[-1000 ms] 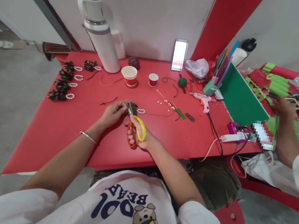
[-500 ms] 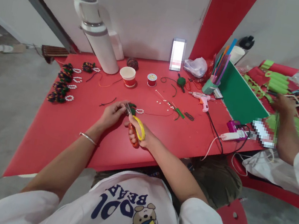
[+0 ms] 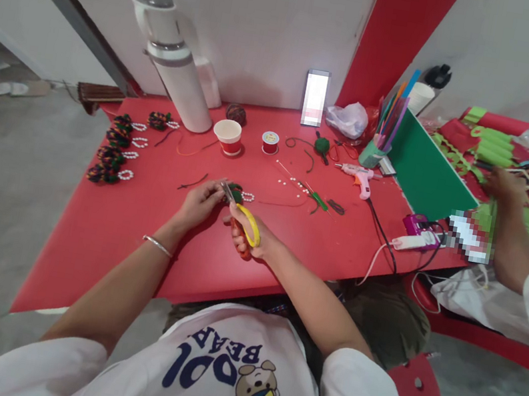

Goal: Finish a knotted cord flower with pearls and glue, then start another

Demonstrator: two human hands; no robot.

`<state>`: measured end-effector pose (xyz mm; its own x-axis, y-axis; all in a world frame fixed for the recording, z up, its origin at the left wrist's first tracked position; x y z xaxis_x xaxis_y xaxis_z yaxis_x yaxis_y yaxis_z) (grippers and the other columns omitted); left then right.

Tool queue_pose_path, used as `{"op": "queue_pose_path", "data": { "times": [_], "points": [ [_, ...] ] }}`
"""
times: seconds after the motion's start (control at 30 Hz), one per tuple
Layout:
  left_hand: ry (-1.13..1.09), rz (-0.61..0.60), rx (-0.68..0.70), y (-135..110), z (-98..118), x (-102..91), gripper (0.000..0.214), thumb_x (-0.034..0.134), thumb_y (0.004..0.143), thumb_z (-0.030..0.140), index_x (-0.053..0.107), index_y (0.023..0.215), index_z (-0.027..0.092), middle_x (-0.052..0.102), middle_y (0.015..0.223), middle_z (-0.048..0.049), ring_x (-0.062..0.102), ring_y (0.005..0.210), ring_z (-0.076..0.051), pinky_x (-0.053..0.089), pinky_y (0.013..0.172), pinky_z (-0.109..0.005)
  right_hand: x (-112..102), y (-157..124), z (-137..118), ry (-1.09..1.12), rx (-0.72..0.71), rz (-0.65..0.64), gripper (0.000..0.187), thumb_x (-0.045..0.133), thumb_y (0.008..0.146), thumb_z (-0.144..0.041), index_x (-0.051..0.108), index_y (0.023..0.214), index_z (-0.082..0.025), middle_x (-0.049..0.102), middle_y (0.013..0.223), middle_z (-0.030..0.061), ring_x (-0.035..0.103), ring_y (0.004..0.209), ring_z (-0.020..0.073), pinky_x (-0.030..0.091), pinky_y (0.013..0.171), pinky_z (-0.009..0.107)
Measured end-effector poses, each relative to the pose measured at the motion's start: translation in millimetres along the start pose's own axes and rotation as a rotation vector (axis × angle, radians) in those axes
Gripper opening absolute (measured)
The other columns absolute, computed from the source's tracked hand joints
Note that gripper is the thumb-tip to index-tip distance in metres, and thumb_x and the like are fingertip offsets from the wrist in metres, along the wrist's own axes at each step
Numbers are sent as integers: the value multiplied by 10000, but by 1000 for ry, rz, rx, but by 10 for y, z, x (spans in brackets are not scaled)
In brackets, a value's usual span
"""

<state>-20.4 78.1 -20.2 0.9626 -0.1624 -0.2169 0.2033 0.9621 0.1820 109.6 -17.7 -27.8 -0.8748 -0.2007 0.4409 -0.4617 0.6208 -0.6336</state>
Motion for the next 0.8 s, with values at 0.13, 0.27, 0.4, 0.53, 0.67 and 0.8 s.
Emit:
{"op": "queue_pose_path", "data": {
  "times": [0.13, 0.27, 0.4, 0.53, 0.67, 0.8],
  "points": [
    [-7, 3, 5, -3, -2, 1, 267, 638, 876, 474, 607, 783, 226, 759, 1003, -102, 674, 1141, -291, 497, 1038, -453, 1, -12, -4, -13, 9, -27, 550, 447, 984, -725, 559, 1028, -188, 430, 553, -112, 321, 366, 38, 309, 344, 129],
    [-42, 10, -36, -2, -78, -1, 288, 637, 876, 498, 612, 824, 216, 754, 1025, -103, 696, 1043, -268, 524, 988, -444, 12, 6, -16, -27, 37, -37, 556, 438, 968, -753, 541, 1002, -207, 450, 554, -101, 355, 376, 55, 335, 347, 148],
    [-50, -16, -51, 1, -106, 12, 298, 638, 875, 507, 603, 822, 216, 757, 1041, -111, 683, 1144, -279, 507, 1027, -445, -20, 36, -25, -45, -22, -2, 568, 503, 940, -761, 557, 995, -198, 390, 539, -122, 274, 357, 33, 261, 336, 135],
    [-42, -2, -36, -5, -47, 7, 292, 634, 873, 494, 569, 786, 224, 763, 1122, -129, 670, 1193, -295, 510, 1037, -469, -12, -16, -46, -51, -11, -5, 589, 495, 924, -789, 557, 990, -207, 416, 552, -111, 310, 367, 40, 283, 343, 141],
    [-10, -4, -47, -12, -23, 11, 303, 617, 889, 491, 541, 771, 222, 762, 1121, -147, 700, 1108, -292, 533, 1002, -485, 5, -62, -108, -64, 5, -12, 574, 460, 948, -775, 561, 1005, -213, 433, 555, -101, 350, 379, 51, 311, 351, 143],
    [-26, 45, -39, -10, -40, -44, 316, 601, 923, 499, 506, 799, 225, 715, 1293, -180, 621, 1300, -297, 471, 1101, -508, -75, -71, -70, -87, -64, 20, 581, 479, 957, -751, 593, 986, -183, 388, 539, -115, 265, 358, 22, 250, 343, 135]
  ]
}}
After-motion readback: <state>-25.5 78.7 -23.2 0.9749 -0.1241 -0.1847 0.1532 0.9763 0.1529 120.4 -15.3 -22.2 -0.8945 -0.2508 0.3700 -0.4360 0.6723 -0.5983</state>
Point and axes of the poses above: each hand's wrist, its own y-axis towards the middle knuckle, its own x-axis out of the palm, z = x × y, the point moved 8 cm from there along y, towards the middle knuckle
